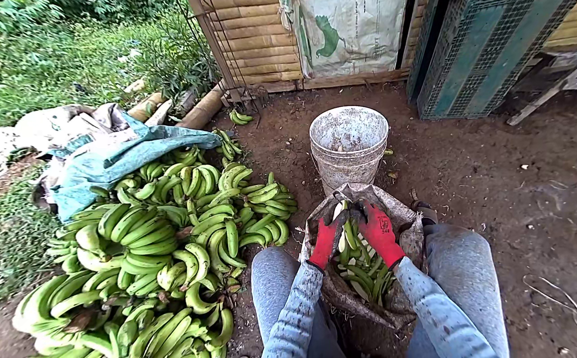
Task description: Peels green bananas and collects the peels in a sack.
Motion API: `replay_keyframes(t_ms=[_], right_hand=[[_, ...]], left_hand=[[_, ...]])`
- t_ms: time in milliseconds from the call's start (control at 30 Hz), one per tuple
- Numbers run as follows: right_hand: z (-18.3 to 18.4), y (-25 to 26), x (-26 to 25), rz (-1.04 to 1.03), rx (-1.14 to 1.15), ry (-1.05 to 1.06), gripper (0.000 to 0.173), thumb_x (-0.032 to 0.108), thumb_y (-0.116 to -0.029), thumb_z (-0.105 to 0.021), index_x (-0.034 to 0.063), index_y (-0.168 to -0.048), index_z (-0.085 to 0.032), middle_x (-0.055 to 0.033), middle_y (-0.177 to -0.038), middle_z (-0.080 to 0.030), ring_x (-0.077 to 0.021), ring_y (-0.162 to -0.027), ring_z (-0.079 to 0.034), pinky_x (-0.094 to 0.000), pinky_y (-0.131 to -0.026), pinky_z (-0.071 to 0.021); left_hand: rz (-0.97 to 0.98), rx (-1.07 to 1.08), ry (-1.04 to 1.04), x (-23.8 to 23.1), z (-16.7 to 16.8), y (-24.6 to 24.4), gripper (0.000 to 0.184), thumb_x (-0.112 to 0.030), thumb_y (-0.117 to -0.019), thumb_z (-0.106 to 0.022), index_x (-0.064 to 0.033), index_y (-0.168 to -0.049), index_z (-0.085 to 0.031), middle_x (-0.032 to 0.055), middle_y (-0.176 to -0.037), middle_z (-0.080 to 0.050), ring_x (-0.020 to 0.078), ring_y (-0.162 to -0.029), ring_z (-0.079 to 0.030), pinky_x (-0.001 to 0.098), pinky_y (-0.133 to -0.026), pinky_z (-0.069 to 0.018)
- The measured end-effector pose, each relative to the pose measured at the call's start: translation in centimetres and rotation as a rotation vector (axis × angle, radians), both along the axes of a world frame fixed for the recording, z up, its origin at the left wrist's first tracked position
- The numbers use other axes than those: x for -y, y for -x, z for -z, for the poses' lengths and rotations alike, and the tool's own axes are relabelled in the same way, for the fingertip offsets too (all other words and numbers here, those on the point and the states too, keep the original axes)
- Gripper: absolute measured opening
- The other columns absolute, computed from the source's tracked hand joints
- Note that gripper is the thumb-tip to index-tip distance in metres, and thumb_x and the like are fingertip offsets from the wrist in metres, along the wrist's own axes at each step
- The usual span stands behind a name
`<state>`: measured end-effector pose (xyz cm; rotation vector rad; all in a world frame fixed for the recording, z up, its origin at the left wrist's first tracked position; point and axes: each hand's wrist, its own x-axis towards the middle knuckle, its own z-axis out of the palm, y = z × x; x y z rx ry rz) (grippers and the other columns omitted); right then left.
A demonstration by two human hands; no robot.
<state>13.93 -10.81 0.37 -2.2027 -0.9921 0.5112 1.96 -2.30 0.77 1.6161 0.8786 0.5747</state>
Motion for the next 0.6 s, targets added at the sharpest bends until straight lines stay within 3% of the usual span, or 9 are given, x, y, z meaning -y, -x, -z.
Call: replay_keyframes(t_ms=[67,133,167,233,300,333,433,533,600], right_hand=[[0.1,-1.2,0.0,0.081,-0.007,-0.005,0.038,0.023,-0.1056,-0.051,0.0048,-0.138,-0.061,-0.0236,-0.128,-0.066,-0.038,-0.121,-0.064,-0.0538,-0.106,-0.0472],[0.0,-2.7,0.4,0.123,-0.04,-0.072,0.038,0.022,-0.1048,-0.055,0.0065,-0.139,-0.061,-0.0242,-0.127,-0.066,-0.0398,-0.118,-0.065,-0.0572,-0.103,-0.0482],[-0.1,-3.0,0.7,0.085,-0.067,-0.142,0.036,0.022,-0.1031,-0.059,0.0071,-0.135,-0.064,-0.0222,-0.123,-0.068,-0.037,-0.113,-0.066,-0.0562,-0.101,-0.05],[-0.6,-2.8,2.0,-0.154,-0.144,-0.251,0.033,0.026,-0.0977,-0.068,0.0092,-0.126,-0.07,-0.0127,-0.118,-0.072,-0.0229,-0.109,-0.069,-0.0441,-0.1,-0.0546],[-1.4,-2.2,2.9,-0.477,-0.181,-0.208,0.036,0.034,-0.0937,-0.074,0.0138,-0.123,-0.074,-0.0067,-0.122,-0.071,-0.0142,-0.113,-0.067,-0.035,-0.105,-0.0523],[-1.7,-1.9,3.0,-0.57,-0.142,-0.162,0.037,0.037,-0.093,-0.074,0.0158,-0.124,-0.074,-0.0071,-0.124,-0.07,-0.0157,-0.116,-0.065,-0.0374,-0.107,-0.05],[-1.8,-1.2,2.5,-0.503,0.004,-0.067,0.039,0.04,-0.0976,-0.066,0.0194,-0.131,-0.071,-0.0116,-0.129,-0.067,-0.0253,-0.121,-0.063,-0.0476,-0.108,-0.0471],[-1.2,-0.8,1.2,-0.19,0.093,-0.017,0.038,0.027,-0.1004,-0.06,0.011,-0.135,-0.066,-0.0215,-0.132,-0.064,-0.0379,-0.121,-0.063,-0.055,-0.106,-0.0477],[-0.9,-0.8,0.7,0.004,0.087,-0.006,0.039,0.025,-0.1031,-0.057,0.0052,-0.136,-0.063,-0.0244,-0.132,-0.063,-0.0405,-0.12,-0.064,-0.0557,-0.105,-0.0485]], left_hand=[[0.162,-0.177,-0.165,-0.3,-0.2,0.5,0.046,-0.027,-0.1007,-0.063,0.0024,-0.136,-0.06,0.0192,-0.133,-0.064,0.0211,-0.126,-0.06,0.037,-0.111,-0.044],[0.22,-0.299,-0.248,-0.4,-0.3,0.9,0.047,-0.031,-0.1022,-0.06,0.0007,-0.137,-0.061,0.0196,-0.133,-0.065,0.0253,-0.128,-0.06,0.0419,-0.113,-0.0425],[0.141,-0.214,-0.133,-0.8,0.1,1.2,0.039,-0.026,-0.104,-0.058,0.0013,-0.132,-0.063,0.0168,-0.123,-0.068,0.0201,-0.115,-0.064,0.0361,-0.104,-0.0486],[0.005,0.173,0.253,-1.9,0.9,1.4,0.029,-0.018,-0.1103,-0.041,-0.0014,-0.113,-0.064,0.0057,-0.084,-0.066,0.0092,-0.071,-0.063,0.0246,-0.065,-0.0554],[0.025,0.523,0.65,-2.9,0.7,1.6,0.044,-0.026,-0.1114,-0.026,-0.0031,-0.103,-0.063,0.0057,-0.072,-0.065,0.0109,-0.058,-0.062,0.025,-0.053,-0.0539],[0.051,0.595,0.773,-3.0,0.5,1.5,0.05,-0.031,-0.1105,-0.023,-0.0023,-0.103,-0.063,0.0059,-0.07,-0.063,0.0113,-0.054,-0.059,0.0244,-0.05,-0.0521],[0.008,0.609,0.743,-2.3,0.4,1.4,0.045,-0.028,-0.1111,-0.026,-0.0041,-0.105,-0.064,0.0067,-0.075,-0.066,0.012,-0.059,-0.063,0.0254,-0.054,-0.0548],[-0.026,0.58,0.605,-1.3,1.1,1.4,0.04,-0.023,-0.1117,-0.025,-0.0036,-0.111,-0.061,0.0089,-0.081,-0.067,0.0149,-0.065,-0.066,0.0294,-0.058,-0.0583],[-0.017,0.419,0.344,-1.0,1.3,2.1,0.035,-0.017,-0.1119,-0.032,0.0012,-0.124,-0.06,0.0091,-0.096,-0.069,0.0113,-0.081,-0.067,0.0277,-0.075,-0.0585]])
